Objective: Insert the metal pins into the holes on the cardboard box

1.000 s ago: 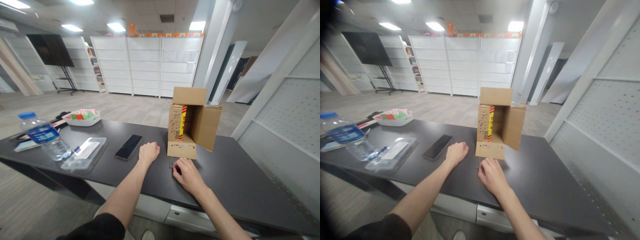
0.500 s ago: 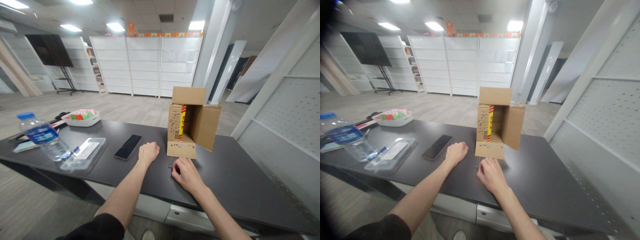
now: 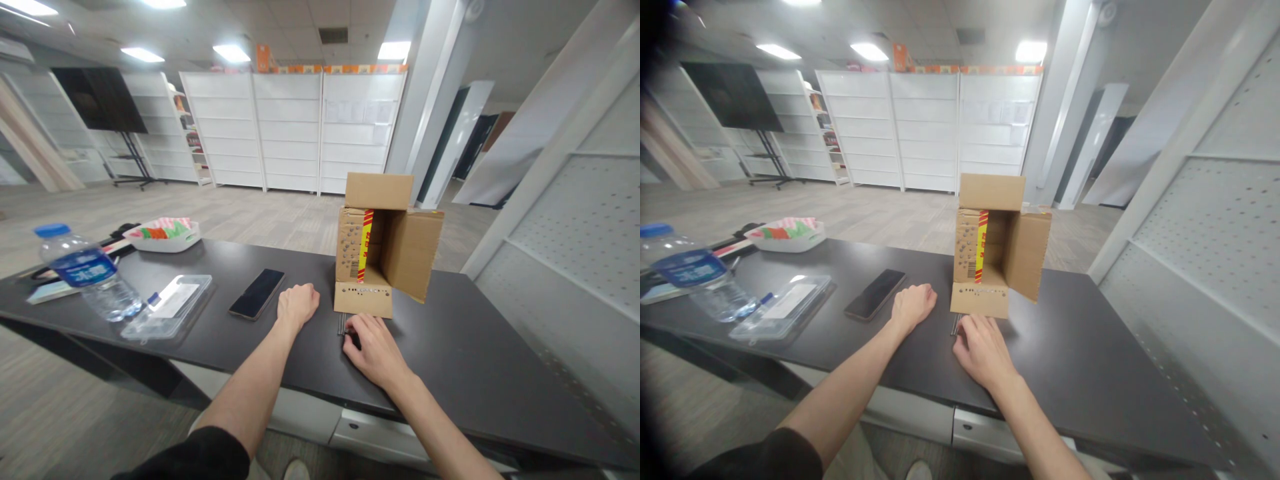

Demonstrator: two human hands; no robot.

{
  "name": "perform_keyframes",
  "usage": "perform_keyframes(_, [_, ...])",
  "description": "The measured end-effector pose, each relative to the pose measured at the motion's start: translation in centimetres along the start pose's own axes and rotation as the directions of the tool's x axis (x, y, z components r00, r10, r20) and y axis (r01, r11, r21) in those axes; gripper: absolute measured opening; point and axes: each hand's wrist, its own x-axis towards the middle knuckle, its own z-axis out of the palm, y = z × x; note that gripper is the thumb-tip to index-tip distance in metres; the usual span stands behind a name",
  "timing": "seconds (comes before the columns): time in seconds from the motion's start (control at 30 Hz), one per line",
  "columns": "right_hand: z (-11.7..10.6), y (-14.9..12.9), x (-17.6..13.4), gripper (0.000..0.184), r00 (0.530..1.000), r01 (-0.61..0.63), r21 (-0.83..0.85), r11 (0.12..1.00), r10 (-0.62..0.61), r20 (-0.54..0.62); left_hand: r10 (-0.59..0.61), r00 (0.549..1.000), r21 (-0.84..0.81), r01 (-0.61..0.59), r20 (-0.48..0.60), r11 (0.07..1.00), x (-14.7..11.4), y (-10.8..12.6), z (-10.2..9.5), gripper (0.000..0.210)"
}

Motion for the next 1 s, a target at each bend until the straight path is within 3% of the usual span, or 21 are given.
perform_keyframes(0.23, [-0.71,-0.49,0.08,0.032,0.997,0.053,-0.020,0.998,-0.052,0.060,0.018,1.000,0.001,-0.018,-0.013,1.000,-0.02,-0.06,-0.06,0.041])
perform_keyframes(0.6, [-0.44,-0.39,0.07,0.029,0.997,0.034,0.001,0.999,-0.034,0.065,0.001,1.000,-0.007,0.000,0.027,1.000,-0.30,0.24,-0.75,0.042])
perform_keyframes(1.0, [-0.07,-0.07,0.04,0.026,0.999,0.044,-0.017,0.999,-0.043,0.029,0.024,1.000,-0.003,-0.024,0.000,1.000,-0.03,-0.10,-0.18,0.041])
